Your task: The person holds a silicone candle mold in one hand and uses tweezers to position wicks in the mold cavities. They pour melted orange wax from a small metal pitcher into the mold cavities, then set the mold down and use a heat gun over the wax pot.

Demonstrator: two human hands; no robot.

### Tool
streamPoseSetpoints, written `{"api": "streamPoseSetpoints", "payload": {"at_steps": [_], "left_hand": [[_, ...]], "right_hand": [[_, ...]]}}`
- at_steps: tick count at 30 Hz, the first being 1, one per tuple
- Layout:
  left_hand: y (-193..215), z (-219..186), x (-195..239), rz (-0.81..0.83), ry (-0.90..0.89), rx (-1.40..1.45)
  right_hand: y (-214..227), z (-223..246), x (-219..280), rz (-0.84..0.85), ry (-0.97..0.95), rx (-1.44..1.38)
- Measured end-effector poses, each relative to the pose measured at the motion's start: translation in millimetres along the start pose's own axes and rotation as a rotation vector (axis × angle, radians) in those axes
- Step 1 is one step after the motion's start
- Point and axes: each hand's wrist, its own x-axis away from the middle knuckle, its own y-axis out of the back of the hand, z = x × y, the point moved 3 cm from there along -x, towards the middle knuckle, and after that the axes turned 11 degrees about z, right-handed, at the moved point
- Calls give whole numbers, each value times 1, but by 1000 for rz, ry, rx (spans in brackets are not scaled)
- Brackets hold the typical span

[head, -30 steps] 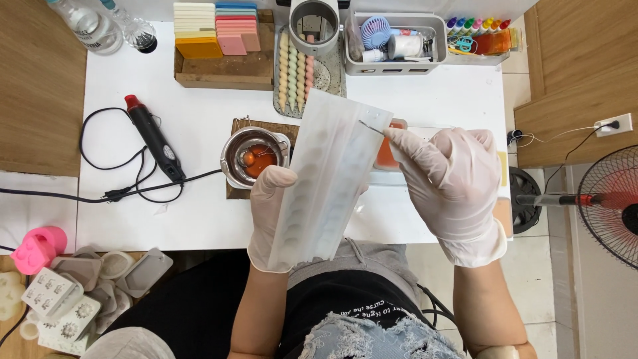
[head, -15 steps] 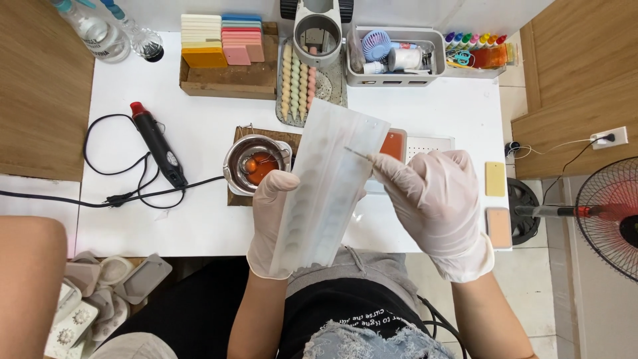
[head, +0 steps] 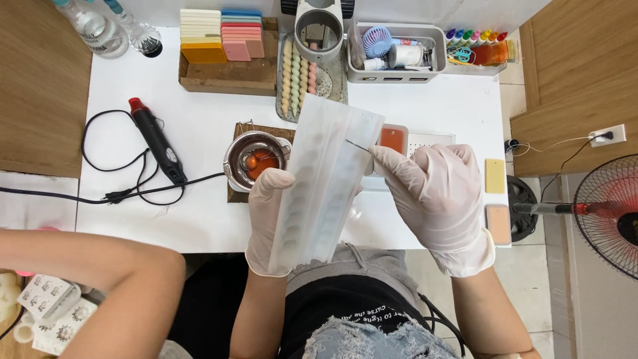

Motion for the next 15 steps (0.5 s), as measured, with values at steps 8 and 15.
{"api": "streamPoseSetpoints", "payload": {"at_steps": [8,15], "left_hand": [[-17,0,-4,-77,-2,-126],[6,-4,2,-26,-58,-119]], "right_hand": [[-2,8,-2,30,32,9],[-2,11,0,44,70,-5]]}}
